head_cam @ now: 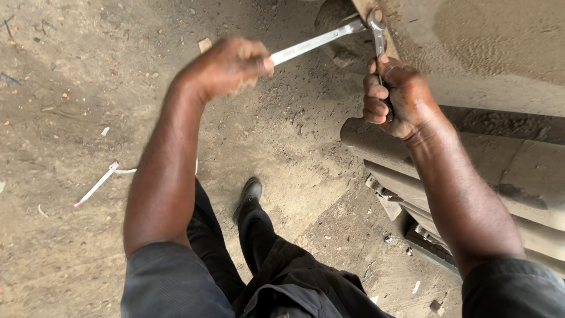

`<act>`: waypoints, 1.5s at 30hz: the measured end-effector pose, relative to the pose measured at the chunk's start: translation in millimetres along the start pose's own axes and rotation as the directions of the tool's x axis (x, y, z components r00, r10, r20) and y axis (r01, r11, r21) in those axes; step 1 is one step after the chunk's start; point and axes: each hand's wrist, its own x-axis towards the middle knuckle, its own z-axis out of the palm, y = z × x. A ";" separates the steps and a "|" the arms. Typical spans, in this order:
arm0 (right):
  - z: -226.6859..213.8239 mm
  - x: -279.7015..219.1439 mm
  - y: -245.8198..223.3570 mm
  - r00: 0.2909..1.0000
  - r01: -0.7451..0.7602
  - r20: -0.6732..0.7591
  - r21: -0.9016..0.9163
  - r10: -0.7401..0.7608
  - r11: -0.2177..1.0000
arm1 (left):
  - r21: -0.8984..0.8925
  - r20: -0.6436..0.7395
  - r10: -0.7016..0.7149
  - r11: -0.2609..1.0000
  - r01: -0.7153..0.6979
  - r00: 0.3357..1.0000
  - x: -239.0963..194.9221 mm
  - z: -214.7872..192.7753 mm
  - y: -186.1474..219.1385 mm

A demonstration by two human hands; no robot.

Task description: The person uses two wrenches to tighten bolts on the underside of a vehicle. They repeatedly reposition the wrenches and apply torque to secure the fasteners.

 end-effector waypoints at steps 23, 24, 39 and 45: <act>-15.2 11.9 23.8 0.986 0.166 0.005 0.130 -0.168 0.977 | -0.556 -0.741 0.037 0.527 -0.643 0.671 172.7 405.2 60.8; -14.1 8.8 22.3 0.986 0.166 0.007 0.107 -0.168 0.980 | -0.552 -0.726 0.055 0.548 -0.629 0.685 169.8 404.4 57.4; -31.6 -8.3 2.4 0.998 0.058 0.033 -0.153 -0.053 0.986 | -0.327 -0.339 -0.105 0.945 -0.012 0.935 -17.7 175.4 -35.5; -32.0 -3.9 -12.3 0.999 0.024 0.036 -0.255 -0.015 0.967 | -0.048 -0.106 -0.237 0.971 0.233 0.966 -6.2 -13.5 29.0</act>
